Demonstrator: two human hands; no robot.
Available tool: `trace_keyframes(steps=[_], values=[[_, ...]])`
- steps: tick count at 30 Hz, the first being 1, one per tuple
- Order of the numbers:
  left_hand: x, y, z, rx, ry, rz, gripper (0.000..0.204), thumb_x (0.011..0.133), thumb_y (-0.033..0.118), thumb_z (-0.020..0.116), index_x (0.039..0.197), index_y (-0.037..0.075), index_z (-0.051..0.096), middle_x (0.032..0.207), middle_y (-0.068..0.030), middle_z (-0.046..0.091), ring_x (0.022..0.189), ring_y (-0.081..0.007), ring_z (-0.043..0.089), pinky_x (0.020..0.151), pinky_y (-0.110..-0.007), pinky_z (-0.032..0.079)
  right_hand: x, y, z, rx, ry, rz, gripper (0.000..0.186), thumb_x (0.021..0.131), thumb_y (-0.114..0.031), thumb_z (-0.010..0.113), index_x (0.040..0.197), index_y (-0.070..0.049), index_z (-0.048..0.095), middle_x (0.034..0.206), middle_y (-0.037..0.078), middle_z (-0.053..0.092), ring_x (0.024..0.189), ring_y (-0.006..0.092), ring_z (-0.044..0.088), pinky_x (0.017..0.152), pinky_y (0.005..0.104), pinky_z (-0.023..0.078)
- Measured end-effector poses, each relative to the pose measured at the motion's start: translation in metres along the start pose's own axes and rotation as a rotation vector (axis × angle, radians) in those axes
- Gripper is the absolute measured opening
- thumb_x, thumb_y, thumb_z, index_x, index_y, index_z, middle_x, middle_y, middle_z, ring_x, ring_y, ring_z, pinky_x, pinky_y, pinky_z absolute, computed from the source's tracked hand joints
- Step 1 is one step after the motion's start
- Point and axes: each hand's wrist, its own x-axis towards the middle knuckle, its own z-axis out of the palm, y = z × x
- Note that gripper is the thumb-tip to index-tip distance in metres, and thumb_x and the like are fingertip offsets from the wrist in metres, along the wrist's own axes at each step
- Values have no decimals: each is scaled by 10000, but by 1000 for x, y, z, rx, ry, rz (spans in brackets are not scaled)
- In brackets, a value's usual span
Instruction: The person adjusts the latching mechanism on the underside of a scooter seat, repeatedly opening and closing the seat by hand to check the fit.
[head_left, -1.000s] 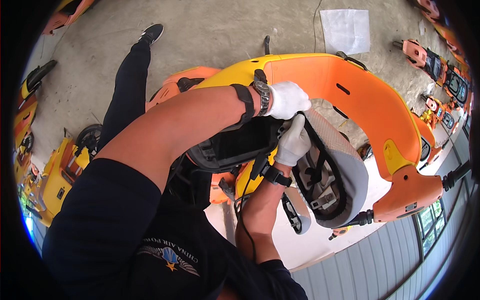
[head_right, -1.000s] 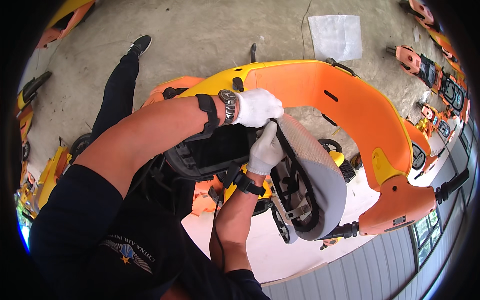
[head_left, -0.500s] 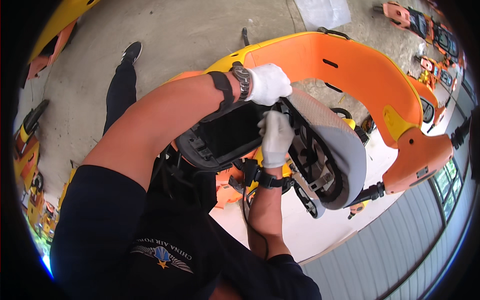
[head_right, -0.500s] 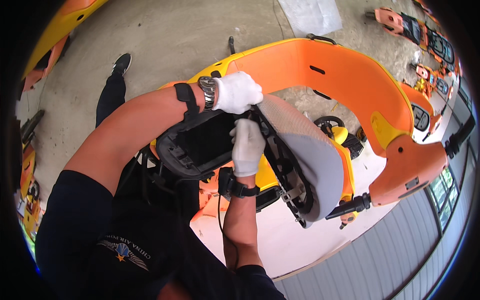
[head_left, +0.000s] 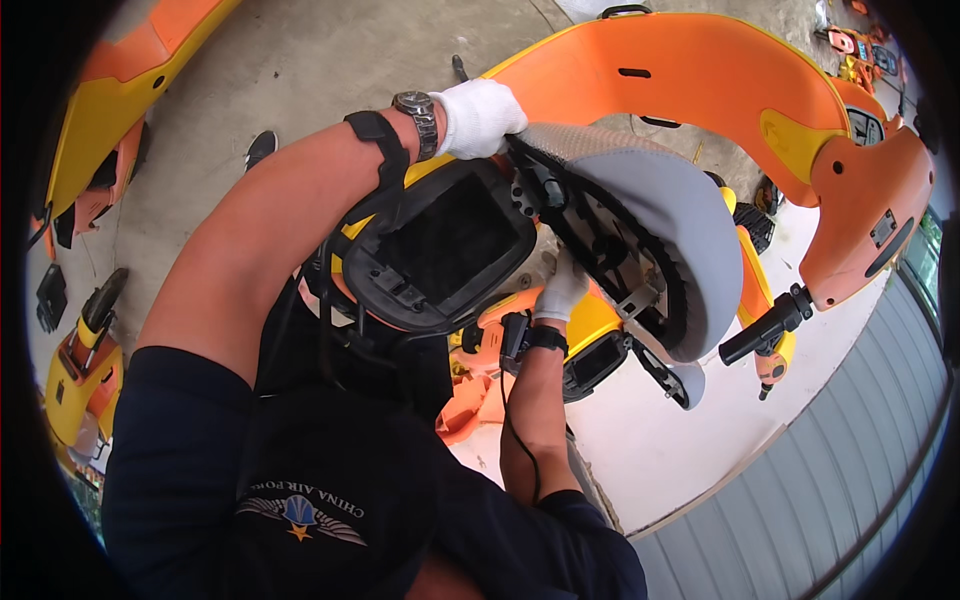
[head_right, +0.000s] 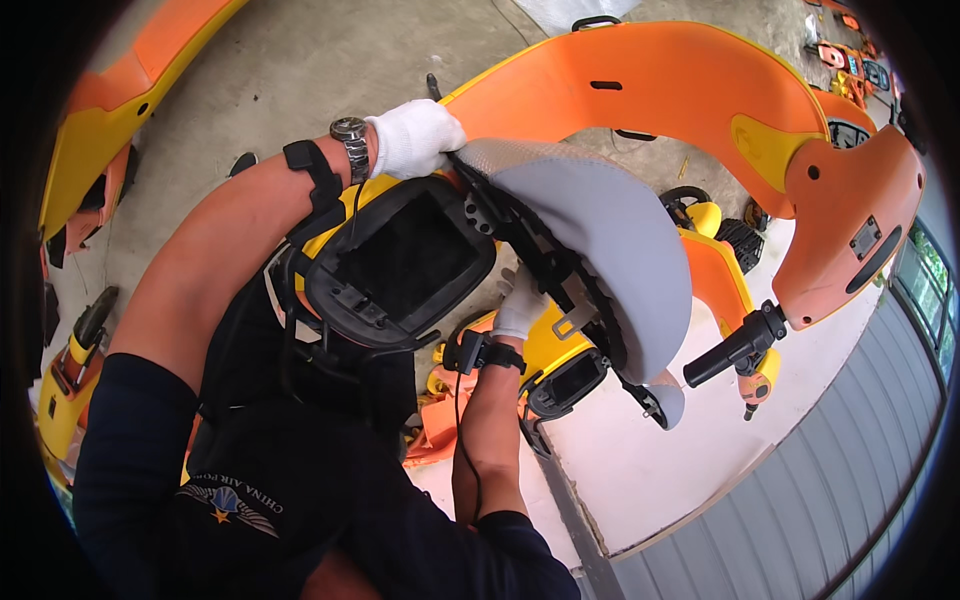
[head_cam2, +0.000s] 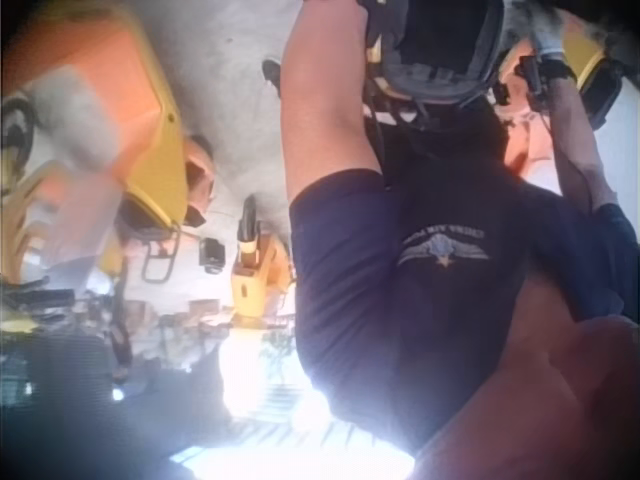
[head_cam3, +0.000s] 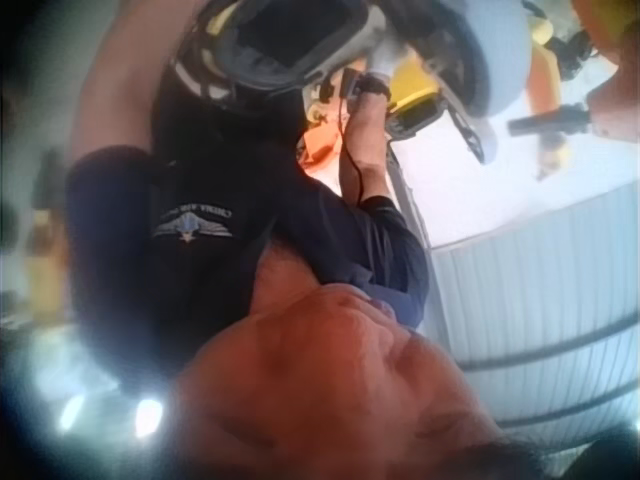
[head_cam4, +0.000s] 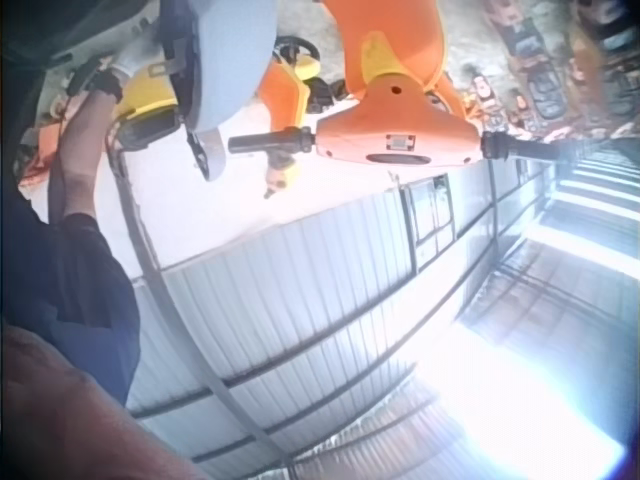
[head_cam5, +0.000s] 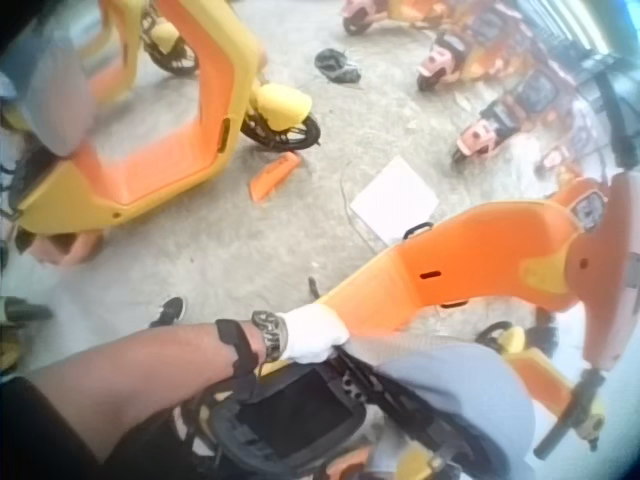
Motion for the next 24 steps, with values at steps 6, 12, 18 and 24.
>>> trace_keyframes(steps=[6,12,18,24], values=[[-8,3,-2,1,5,6,182,712,176,657,825,35,637,804,-162,633,811,-363,609,719,-426,490,-8,-8,3,13,-105,126,355,862,-234,567,1090,38,561,1011,112,623,731,193,654,605,231,497],[-18,12,23,-45,346,-83,175,714,174,626,826,42,606,784,-143,607,774,-342,606,687,-423,493,4,3,12,352,-40,284,359,899,-237,502,1185,-19,489,1235,142,485,994,344,588,672,380,512],[-17,17,13,-26,209,-101,116,714,127,584,792,42,598,774,-139,604,759,-339,609,685,-433,496,10,22,11,334,-102,143,351,896,-227,490,1165,-2,488,1091,162,571,889,322,634,633,359,543],[-16,8,13,13,219,-35,127,713,125,556,781,32,610,738,-165,610,722,-352,612,690,-438,496,10,4,39,180,198,313,323,872,-243,549,1111,-26,544,979,103,623,830,240,622,582,305,490]])
